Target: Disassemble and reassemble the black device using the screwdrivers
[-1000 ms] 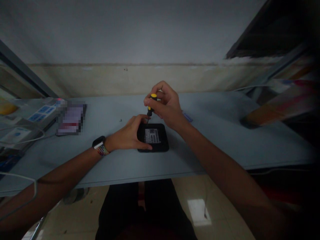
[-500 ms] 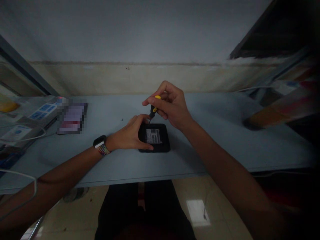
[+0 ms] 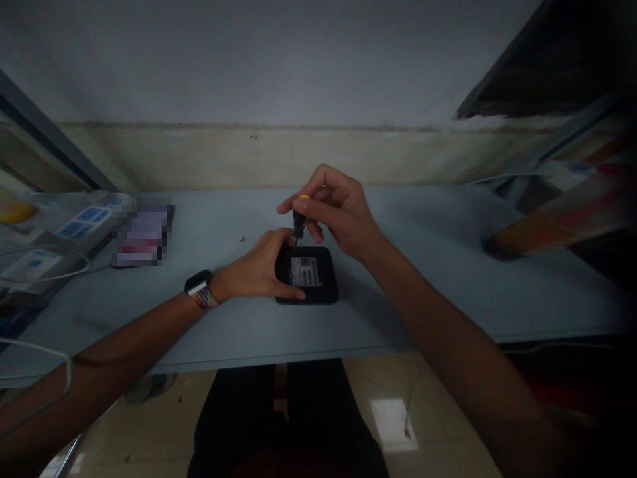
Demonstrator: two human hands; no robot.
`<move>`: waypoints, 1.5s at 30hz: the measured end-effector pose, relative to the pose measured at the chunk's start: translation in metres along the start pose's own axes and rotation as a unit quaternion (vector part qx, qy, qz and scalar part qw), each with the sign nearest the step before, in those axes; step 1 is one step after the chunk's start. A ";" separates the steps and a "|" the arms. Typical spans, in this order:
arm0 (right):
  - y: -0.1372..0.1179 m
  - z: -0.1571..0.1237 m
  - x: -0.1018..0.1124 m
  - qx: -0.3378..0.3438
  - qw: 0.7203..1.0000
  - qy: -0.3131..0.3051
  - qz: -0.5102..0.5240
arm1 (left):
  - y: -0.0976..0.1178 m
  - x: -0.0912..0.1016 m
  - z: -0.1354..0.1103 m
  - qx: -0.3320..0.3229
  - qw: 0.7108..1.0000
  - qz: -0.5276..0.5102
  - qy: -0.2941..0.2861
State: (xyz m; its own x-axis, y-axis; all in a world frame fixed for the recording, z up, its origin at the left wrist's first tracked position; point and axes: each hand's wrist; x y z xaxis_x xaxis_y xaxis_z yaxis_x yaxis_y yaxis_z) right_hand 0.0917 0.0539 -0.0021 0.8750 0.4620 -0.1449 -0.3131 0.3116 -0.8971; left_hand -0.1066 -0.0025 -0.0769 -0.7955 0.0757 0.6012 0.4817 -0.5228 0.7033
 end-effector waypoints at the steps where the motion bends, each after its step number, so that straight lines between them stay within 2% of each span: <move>1: 0.000 0.000 -0.001 -0.002 1.000 0.009 -0.005 | 0.001 0.000 0.000 -0.002 1.000 0.002 -0.001; 4: -0.001 -0.001 -0.001 -0.006 1.000 0.024 -0.003 | 0.002 0.001 0.001 0.004 1.000 0.004 -0.006; 10: 0.001 0.001 0.005 -0.016 0.999 -0.030 0.010 | 0.003 0.001 0.001 0.013 1.000 0.002 -0.004; 15: 0.003 0.005 0.008 0.005 1.000 0.003 0.001 | 0.001 0.000 -0.001 0.009 1.000 -0.006 0.001; 22: 0.000 0.004 0.007 -0.010 1.000 0.026 0.010 | 0.000 0.000 -0.002 -0.001 1.000 -0.012 0.001; 26: -0.001 0.004 0.009 -0.031 0.999 -0.019 0.023 | 0.001 0.000 -0.001 0.004 1.000 -0.002 -0.002; 30: 0.000 0.004 0.010 -0.021 0.998 -0.044 0.027 | 0.001 -0.001 0.000 0.018 1.000 -0.004 0.001; 39: 0.003 0.003 0.008 0.007 0.999 -0.036 0.003 | 0.000 -0.001 -0.001 0.012 1.000 -0.002 0.003; 45: 0.004 0.004 0.006 -0.017 1.000 0.000 0.013 | 0.000 0.000 -0.001 0.006 1.000 0.001 -0.002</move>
Point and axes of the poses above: each hand's wrist, its own z-axis towards the middle knuckle, its own x-axis out of the back of the hand, y = z × x, and after that the axes turned 11 degrees about y, right-handed
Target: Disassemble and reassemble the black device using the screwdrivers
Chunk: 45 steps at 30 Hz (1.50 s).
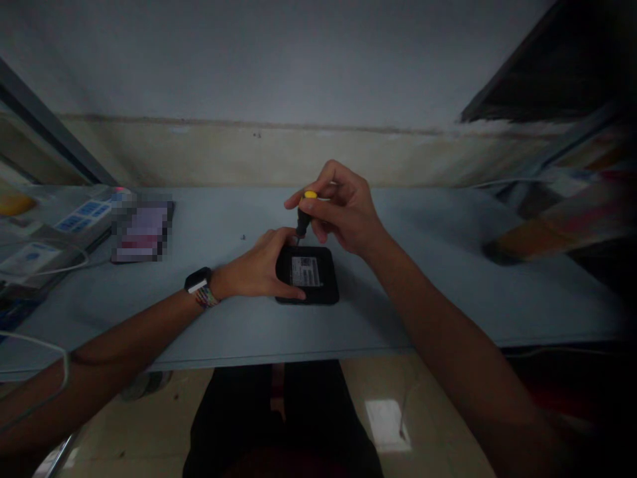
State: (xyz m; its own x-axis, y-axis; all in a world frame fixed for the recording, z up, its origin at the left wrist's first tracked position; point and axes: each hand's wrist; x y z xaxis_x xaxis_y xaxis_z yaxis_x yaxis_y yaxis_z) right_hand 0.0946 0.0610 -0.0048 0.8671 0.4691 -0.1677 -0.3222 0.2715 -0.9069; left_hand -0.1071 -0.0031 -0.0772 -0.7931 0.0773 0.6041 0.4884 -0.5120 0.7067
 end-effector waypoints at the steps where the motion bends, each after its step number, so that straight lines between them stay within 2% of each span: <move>1: 0.000 0.000 -0.001 -0.004 1.000 0.005 0.003 | 0.000 0.000 0.000 -0.003 1.000 0.002 -0.002; 8: 0.000 0.000 0.001 -0.025 0.998 -0.043 0.030 | 0.001 0.000 0.001 -0.008 1.000 0.012 0.000; 16: 0.002 0.004 0.004 0.009 1.000 0.003 0.000 | 0.000 0.000 0.000 -0.008 1.000 0.006 -0.001; 21: -0.001 0.003 0.000 -0.009 1.000 0.027 -0.002 | 0.001 0.000 0.000 -0.006 1.000 0.003 -0.004; 28: 0.002 0.001 0.004 -0.046 0.998 -0.027 0.031 | 0.000 0.000 0.001 -0.014 1.000 0.013 -0.002; 34: -0.004 0.000 -0.001 -0.015 1.000 0.014 -0.013 | 0.002 0.000 -0.001 0.008 1.000 0.008 0.000; 39: -0.003 0.000 -0.003 -0.039 0.998 0.047 0.006 | 0.001 -0.001 -0.001 -0.001 1.000 0.005 -0.001; 45: 0.000 0.001 0.000 -0.044 0.998 0.015 0.029 | -0.001 -0.002 -0.001 -0.011 1.000 0.002 0.005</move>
Point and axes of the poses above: each hand's wrist, its own z-axis towards the middle knuckle, its own x-axis out of the back of the hand, y = z × x, and after that the axes turned 11 degrees about y, right-handed
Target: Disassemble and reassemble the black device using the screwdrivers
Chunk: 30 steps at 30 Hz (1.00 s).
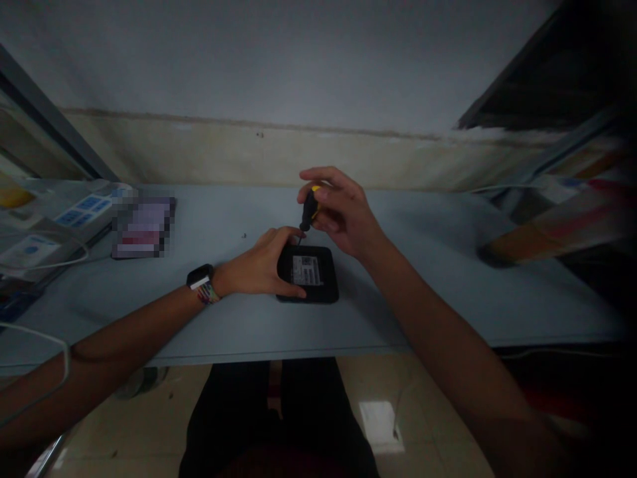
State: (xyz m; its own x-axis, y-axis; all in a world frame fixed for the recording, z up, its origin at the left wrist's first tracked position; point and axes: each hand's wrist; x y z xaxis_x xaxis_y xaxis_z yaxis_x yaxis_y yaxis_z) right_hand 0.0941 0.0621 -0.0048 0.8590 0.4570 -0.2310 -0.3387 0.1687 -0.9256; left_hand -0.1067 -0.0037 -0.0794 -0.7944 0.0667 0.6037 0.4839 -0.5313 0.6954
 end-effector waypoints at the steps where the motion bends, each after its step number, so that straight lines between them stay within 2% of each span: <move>1: 0.000 0.000 0.001 0.002 1.000 -0.006 0.000 | 0.000 0.000 0.000 -0.001 1.000 0.001 -0.002; 5: -0.001 -0.001 0.002 0.019 0.999 -0.008 -0.030 | 0.001 0.000 0.000 0.008 1.000 -0.001 -0.004; 13: 0.005 0.001 -0.002 0.075 0.994 0.041 -0.067 | 0.004 0.001 0.001 0.017 1.000 0.003 -0.012; 17: -0.003 -0.004 -0.002 0.133 0.972 0.035 -0.189 | 0.003 0.001 0.001 0.014 1.000 0.006 -0.010; 19: -0.015 -0.007 -0.001 0.184 0.931 -0.015 -0.315 | 0.003 0.000 0.001 0.014 1.000 0.010 -0.006; 21: -0.032 -0.009 -0.001 0.233 0.853 -0.090 -0.458 | 0.003 0.000 0.002 0.013 1.000 0.014 -0.008; 23: -0.052 -0.006 -0.003 0.242 0.772 -0.153 -0.568 | 0.004 0.000 0.003 0.009 1.000 0.023 -0.015; 24: -0.062 -0.004 -0.004 0.222 0.742 -0.188 -0.603 | 0.004 0.001 0.004 0.008 0.999 0.028 -0.019; 27: -0.086 0.009 -0.014 0.141 0.679 -0.283 -0.663 | 0.005 0.001 0.006 0.003 0.999 0.044 -0.026; 30: -0.097 0.022 -0.026 0.091 0.640 -0.348 -0.679 | 0.004 0.000 0.006 -0.008 0.999 0.040 -0.030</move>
Point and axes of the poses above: each hand's wrist, its own z-axis towards the middle knuckle, its own x-axis out of the back of the hand, y = z × x, and after that the axes turned 11 degrees about y, right-handed
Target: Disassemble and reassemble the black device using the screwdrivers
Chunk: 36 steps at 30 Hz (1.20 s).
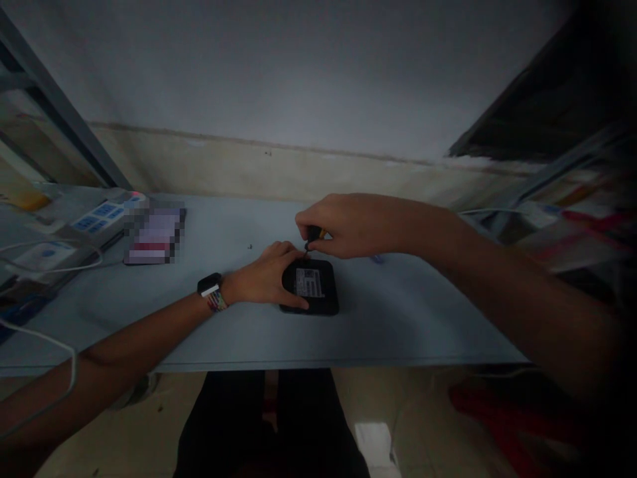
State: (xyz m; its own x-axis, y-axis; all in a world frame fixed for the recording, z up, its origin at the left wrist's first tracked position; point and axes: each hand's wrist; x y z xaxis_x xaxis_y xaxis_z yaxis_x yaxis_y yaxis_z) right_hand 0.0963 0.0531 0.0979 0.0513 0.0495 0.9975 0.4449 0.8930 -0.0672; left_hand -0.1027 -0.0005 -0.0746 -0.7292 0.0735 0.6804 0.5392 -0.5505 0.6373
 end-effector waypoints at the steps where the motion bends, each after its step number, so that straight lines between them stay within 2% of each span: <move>1: -0.002 0.004 0.003 0.002 1.000 -0.018 -0.003 | 0.000 0.000 0.000 -0.003 1.000 -0.005 0.000; 9: -0.013 0.022 0.002 -0.058 0.995 -0.054 -0.066 | -0.001 -0.002 0.001 -0.003 1.000 0.011 0.003; 18: 0.001 0.026 0.016 0.018 0.990 -0.106 -0.091 | -0.004 -0.005 0.001 -0.016 1.000 0.004 0.018; 24: -0.004 0.029 0.021 0.054 0.986 -0.094 -0.128 | -0.005 -0.006 0.002 -0.020 1.000 0.004 0.020; 27: -0.007 0.033 0.020 0.035 0.985 -0.107 -0.132 | -0.006 -0.007 0.002 -0.023 1.000 0.006 0.019; 32: -0.010 0.044 0.017 -0.009 0.976 -0.164 -0.146 | -0.005 -0.006 0.002 -0.018 1.000 0.007 0.017; 36: -0.008 0.049 0.015 -0.029 0.969 -0.176 -0.172 | -0.004 -0.005 0.002 -0.005 1.000 0.006 0.009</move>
State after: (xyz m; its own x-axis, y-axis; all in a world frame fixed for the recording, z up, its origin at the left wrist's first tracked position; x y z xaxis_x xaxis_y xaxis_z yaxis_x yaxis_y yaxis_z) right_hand 0.0495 0.0684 0.1143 -0.4131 -0.0879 0.9064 0.4321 0.8572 0.2801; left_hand -0.1000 0.0026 -0.0797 -0.7295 0.0522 0.6820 0.5445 -0.5593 0.6251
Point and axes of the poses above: each hand's wrist, its own z-axis towards the middle knuckle, its own x-axis out of the back of the hand, y = z × x, and after that the axes turned 11 degrees about y, right-handed
